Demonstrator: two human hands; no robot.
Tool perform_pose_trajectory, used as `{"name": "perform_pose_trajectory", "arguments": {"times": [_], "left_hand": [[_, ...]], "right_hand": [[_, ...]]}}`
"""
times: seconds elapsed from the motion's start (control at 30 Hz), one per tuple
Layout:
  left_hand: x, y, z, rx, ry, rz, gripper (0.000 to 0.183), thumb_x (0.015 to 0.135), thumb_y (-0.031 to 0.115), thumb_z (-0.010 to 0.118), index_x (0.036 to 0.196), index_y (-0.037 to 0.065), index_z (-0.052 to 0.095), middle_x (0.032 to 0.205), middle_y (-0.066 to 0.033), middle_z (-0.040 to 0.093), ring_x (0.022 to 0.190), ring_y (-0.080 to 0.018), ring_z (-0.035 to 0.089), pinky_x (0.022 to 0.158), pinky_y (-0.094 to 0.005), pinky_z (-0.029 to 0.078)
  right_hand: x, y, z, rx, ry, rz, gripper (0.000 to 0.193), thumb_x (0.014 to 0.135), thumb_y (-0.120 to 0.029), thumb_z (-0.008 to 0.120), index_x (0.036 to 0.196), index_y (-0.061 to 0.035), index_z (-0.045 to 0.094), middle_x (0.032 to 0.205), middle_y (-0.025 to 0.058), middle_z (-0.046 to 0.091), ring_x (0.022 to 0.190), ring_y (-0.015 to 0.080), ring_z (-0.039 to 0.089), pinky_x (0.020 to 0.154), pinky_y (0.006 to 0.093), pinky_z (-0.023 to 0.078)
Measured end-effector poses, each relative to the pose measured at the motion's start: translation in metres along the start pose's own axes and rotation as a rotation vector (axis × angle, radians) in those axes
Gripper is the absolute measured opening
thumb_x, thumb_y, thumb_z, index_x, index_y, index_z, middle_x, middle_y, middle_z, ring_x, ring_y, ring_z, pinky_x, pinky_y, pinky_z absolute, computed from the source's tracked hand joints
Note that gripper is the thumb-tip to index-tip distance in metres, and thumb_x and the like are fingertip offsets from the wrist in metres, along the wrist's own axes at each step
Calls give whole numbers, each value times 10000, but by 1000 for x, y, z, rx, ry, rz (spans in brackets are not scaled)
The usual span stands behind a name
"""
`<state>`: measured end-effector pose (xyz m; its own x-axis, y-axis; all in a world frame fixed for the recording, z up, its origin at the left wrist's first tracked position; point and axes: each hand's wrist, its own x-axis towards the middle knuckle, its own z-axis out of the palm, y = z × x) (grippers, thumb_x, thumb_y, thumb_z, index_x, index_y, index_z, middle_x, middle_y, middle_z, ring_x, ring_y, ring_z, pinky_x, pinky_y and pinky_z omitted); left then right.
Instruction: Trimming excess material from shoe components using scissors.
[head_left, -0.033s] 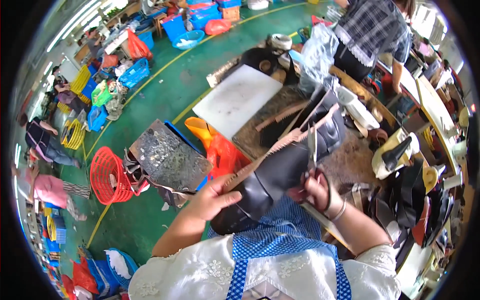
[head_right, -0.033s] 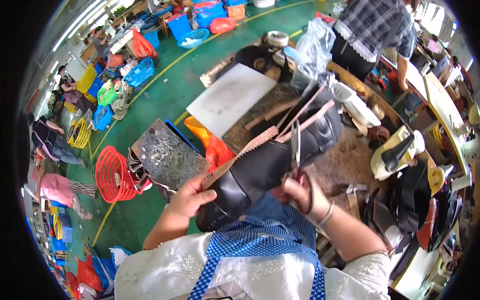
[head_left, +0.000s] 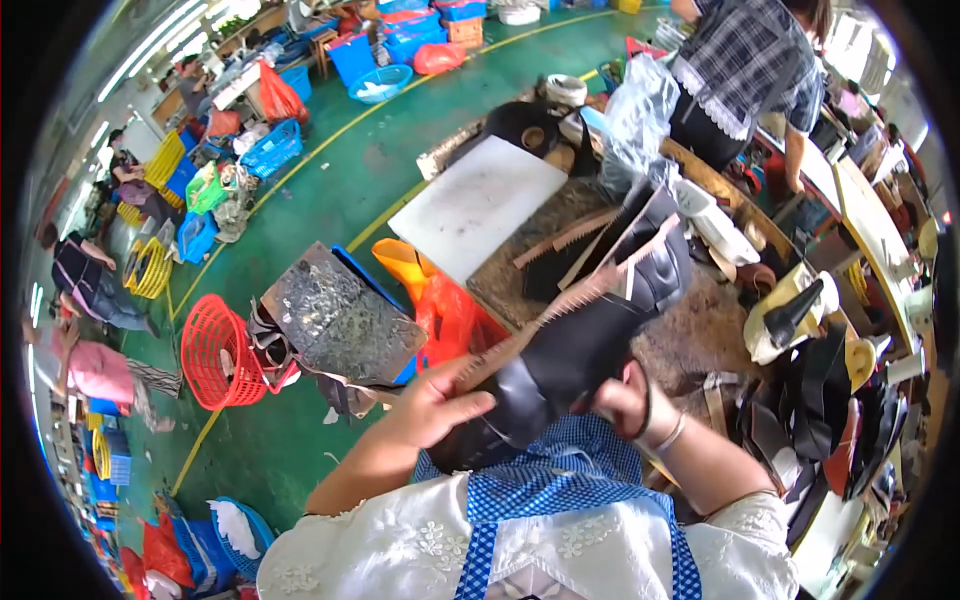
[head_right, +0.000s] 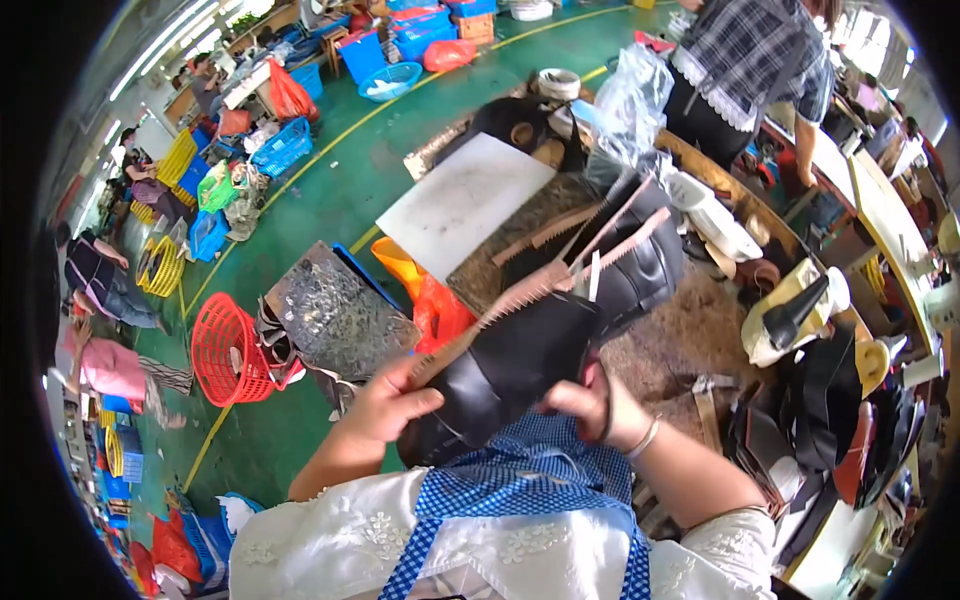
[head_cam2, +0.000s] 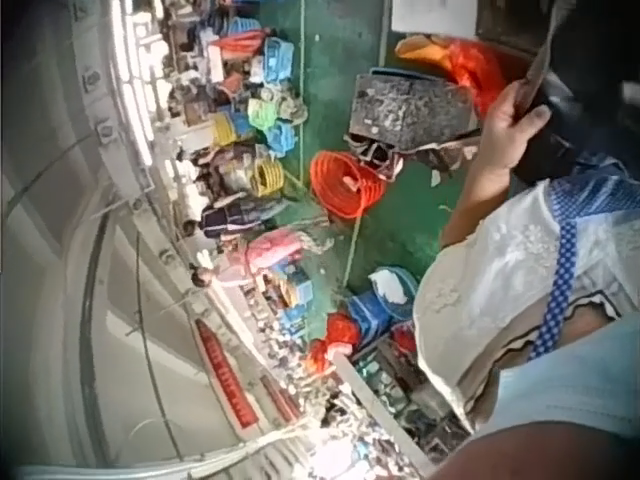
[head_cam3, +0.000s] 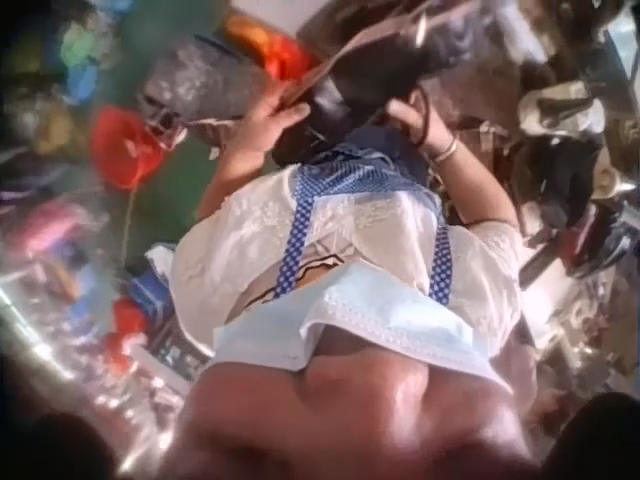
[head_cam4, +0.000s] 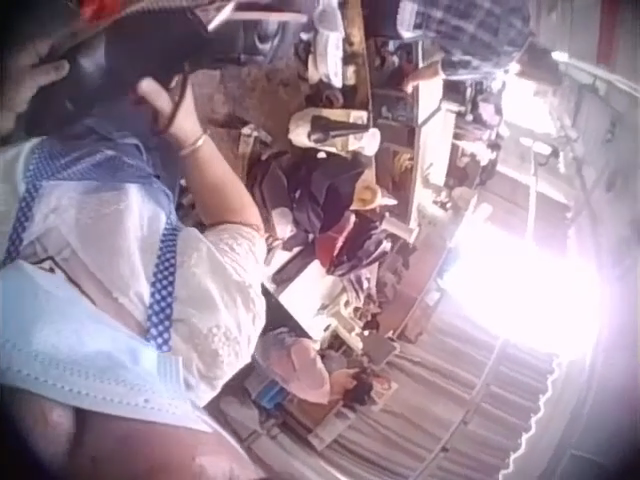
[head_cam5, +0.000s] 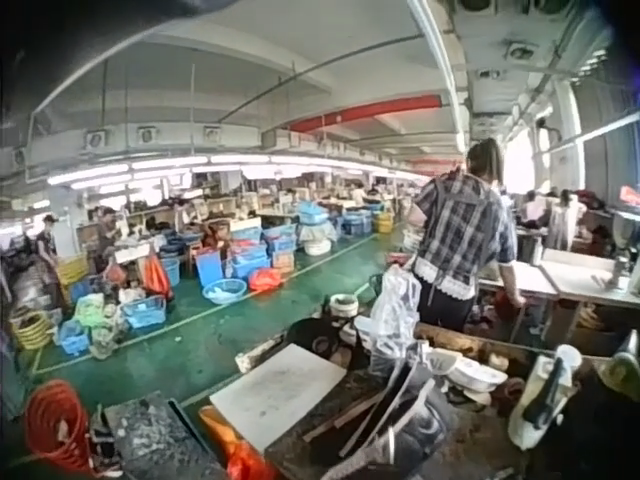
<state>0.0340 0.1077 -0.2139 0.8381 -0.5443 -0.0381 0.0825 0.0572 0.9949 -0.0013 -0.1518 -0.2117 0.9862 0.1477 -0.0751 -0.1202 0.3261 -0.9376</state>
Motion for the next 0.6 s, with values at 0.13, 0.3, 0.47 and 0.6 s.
{"name": "perform_pose_trajectory", "arguments": {"times": [0.13, 0.3, 0.47, 0.6], "left_hand": [[-3, 13, 20, 420, 108, 323, 394, 757, 153, 743, 1082, 25, 561, 915, -99, 557, 817, -202, 538, 721, -275, 440], [-57, -58, -85, 991, -58, -33, 553, 691, 424, 760, 1085, 72, 596, 1010, -125, 635, 918, -265, 612, 768, -355, 481], [-103, 30, -105, 506, -521, -721, 348, 838, 380, 646, 826, 33, 623, 619, -46, 632, 522, -180, 586, 496, -332, 450], [-116, 102, -70, 363, -729, -92, 519, 902, 405, 570, 557, 17, 581, 507, -64, 577, 446, -168, 534, 444, -332, 410]], "right_hand": [[-8, -16, 28, -277, -40, -14, 303, 749, 5, 670, 1049, 22, 628, 1026, 117, 656, 936, 195, 622, 885, 317, 446], [-29, -69, -2, -1183, 207, -950, 121, 700, -58, 631, 787, -1, 693, 808, 178, 665, 793, 335, 643, 772, 406, 499], [-36, -87, -159, -741, 337, -775, 392, 835, -186, 555, 1124, 79, 576, 1121, 207, 600, 994, 301, 608, 885, 406, 492], [19, -111, -157, -865, 222, -876, 386, 863, 4, 476, 1248, 6, 508, 1176, 173, 577, 1072, 281, 557, 935, 359, 446]]}}
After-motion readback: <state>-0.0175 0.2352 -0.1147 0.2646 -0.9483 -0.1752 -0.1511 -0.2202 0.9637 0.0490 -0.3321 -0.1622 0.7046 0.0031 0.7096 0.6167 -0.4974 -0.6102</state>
